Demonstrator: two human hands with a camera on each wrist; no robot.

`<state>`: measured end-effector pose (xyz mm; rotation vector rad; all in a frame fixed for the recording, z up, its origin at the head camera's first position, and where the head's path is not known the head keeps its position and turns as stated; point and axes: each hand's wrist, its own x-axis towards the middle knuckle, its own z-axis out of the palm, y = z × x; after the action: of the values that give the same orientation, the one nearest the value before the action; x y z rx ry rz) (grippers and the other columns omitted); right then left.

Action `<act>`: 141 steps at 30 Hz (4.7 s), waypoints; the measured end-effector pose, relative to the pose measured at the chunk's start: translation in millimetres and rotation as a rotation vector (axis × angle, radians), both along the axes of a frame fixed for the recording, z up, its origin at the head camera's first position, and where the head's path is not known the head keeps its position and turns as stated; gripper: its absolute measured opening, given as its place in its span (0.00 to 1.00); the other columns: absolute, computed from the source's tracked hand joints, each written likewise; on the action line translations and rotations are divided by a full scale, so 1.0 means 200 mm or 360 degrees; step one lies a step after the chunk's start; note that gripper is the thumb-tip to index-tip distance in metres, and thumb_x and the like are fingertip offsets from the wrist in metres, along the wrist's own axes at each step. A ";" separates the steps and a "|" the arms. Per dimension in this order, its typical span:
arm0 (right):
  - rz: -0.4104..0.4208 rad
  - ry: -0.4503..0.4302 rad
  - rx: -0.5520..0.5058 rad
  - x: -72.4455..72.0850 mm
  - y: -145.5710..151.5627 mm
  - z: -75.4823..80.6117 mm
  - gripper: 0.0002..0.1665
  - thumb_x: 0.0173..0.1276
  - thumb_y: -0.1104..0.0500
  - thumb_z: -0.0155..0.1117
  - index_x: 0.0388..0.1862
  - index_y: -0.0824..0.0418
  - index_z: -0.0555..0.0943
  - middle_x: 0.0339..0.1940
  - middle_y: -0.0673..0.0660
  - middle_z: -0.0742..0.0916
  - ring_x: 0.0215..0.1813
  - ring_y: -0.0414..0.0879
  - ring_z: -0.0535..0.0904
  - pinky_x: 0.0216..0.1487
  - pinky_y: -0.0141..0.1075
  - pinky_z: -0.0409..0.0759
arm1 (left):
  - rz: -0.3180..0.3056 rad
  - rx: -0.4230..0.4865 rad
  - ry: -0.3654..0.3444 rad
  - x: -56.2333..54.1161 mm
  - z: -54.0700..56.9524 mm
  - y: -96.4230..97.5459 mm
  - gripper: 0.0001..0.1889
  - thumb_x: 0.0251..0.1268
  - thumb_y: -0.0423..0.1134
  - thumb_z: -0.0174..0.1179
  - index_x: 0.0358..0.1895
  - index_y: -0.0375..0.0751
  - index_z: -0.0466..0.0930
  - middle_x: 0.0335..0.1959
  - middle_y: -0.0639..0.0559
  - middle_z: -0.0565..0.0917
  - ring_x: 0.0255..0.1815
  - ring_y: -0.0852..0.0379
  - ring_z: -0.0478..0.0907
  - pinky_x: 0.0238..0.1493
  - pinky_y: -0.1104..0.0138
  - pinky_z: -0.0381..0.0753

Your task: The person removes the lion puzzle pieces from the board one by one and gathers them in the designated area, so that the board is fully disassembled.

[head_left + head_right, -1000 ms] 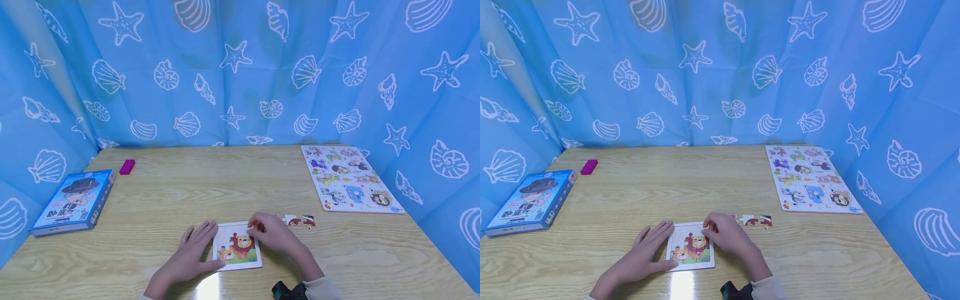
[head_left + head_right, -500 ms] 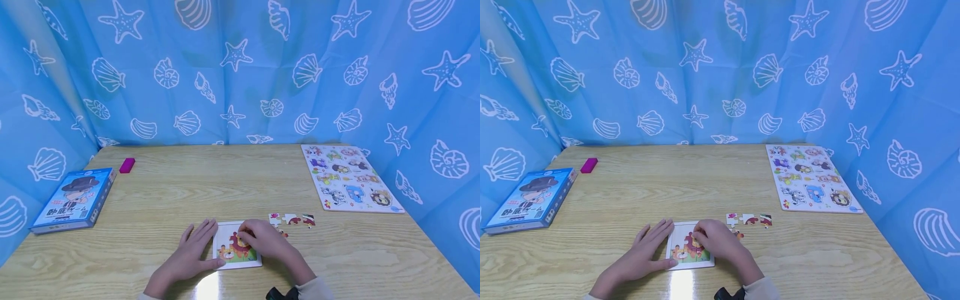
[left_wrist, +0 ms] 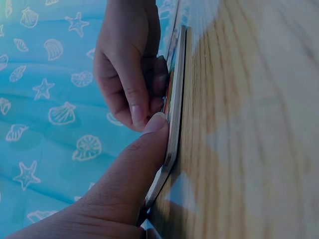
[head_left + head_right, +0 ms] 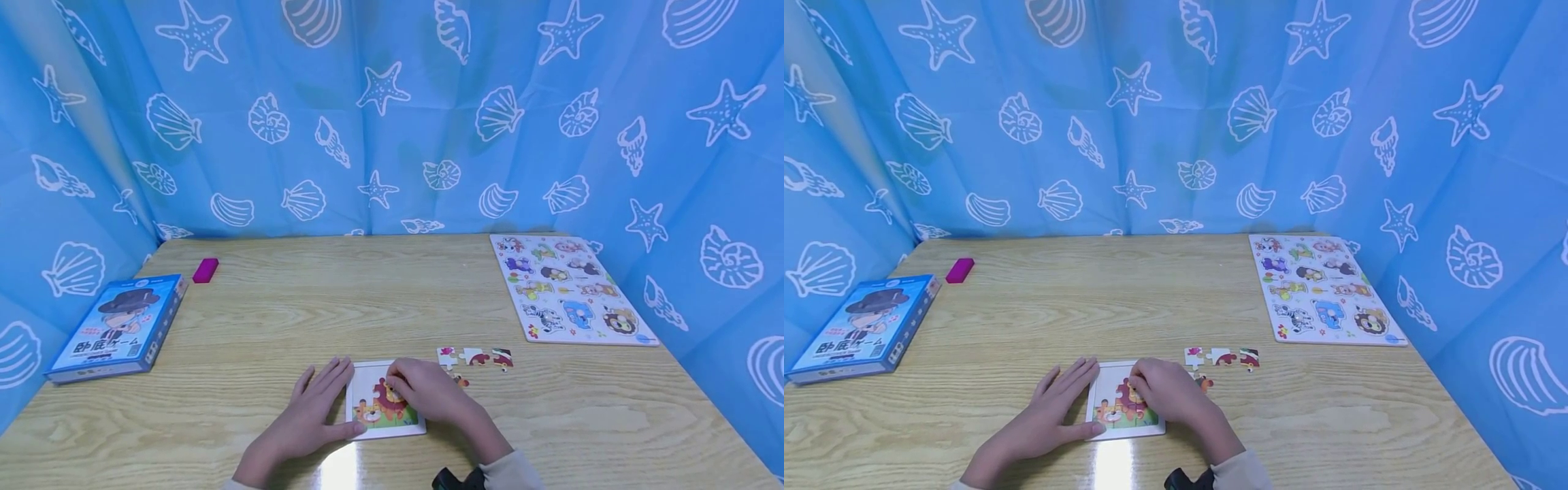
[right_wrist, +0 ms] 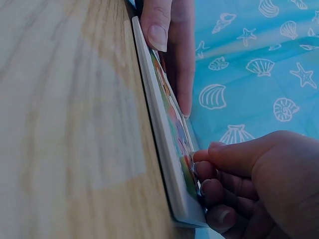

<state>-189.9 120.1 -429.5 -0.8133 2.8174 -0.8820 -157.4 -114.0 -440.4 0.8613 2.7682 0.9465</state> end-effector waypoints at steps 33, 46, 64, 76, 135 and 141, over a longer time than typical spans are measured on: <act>0.0023 -0.0122 -0.0152 0.00 0.02 -0.01 0.07 0.70 0.52 0.60 0.36 0.53 0.75 0.24 0.41 0.76 0.24 0.35 0.69 0.26 0.29 0.70 | -0.0005 -0.0021 0.0024 0.00 0.01 0.00 0.46 0.60 0.62 0.58 0.72 0.32 0.55 0.73 0.39 0.56 0.74 0.42 0.46 0.67 0.41 0.35; 0.0038 -0.0117 -0.0150 0.00 0.02 0.00 0.09 0.70 0.50 0.60 0.34 0.51 0.73 0.22 0.42 0.75 0.22 0.34 0.66 0.23 0.29 0.67 | 0.0001 -0.0051 0.0058 0.00 0.00 0.01 0.47 0.61 0.62 0.57 0.72 0.30 0.54 0.73 0.38 0.54 0.74 0.42 0.45 0.67 0.42 0.33; 0.0026 -0.0173 -0.0154 0.01 0.03 0.01 0.11 0.72 0.48 0.56 0.32 0.51 0.72 0.22 0.42 0.75 0.23 0.36 0.66 0.23 0.29 0.65 | 0.0001 -0.0031 0.0061 0.01 0.01 0.01 0.46 0.61 0.61 0.58 0.72 0.31 0.55 0.73 0.38 0.55 0.74 0.42 0.46 0.67 0.42 0.34; 0.0020 -0.0174 -0.0169 0.01 0.04 0.01 0.16 0.73 0.45 0.52 0.30 0.52 0.72 0.20 0.43 0.74 0.22 0.37 0.66 0.24 0.30 0.65 | -0.0002 -0.0026 0.0035 0.01 0.01 0.01 0.46 0.61 0.60 0.58 0.72 0.30 0.54 0.73 0.38 0.54 0.74 0.42 0.45 0.67 0.41 0.33; -0.0555 -0.0265 -0.0144 0.05 0.64 0.06 0.06 0.66 0.64 0.62 0.30 0.63 0.77 0.19 0.50 0.77 0.21 0.42 0.72 0.21 0.32 0.71 | -0.0011 -0.0043 0.0042 0.01 -0.03 0.00 0.46 0.63 0.62 0.54 0.72 0.31 0.52 0.74 0.39 0.52 0.74 0.43 0.42 0.67 0.43 0.31; -0.0603 -0.0252 -0.0083 0.04 0.59 0.05 0.07 0.66 0.65 0.62 0.29 0.62 0.75 0.19 0.50 0.76 0.21 0.42 0.71 0.23 0.33 0.71 | -0.0006 -0.0056 0.0051 0.01 -0.02 -0.01 0.46 0.63 0.62 0.55 0.72 0.30 0.52 0.74 0.38 0.52 0.74 0.43 0.42 0.67 0.43 0.32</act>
<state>-181.7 237.6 -418.9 -0.1990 2.8594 -1.0165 -156.4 -115.3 -444.7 0.8838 2.7999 0.8883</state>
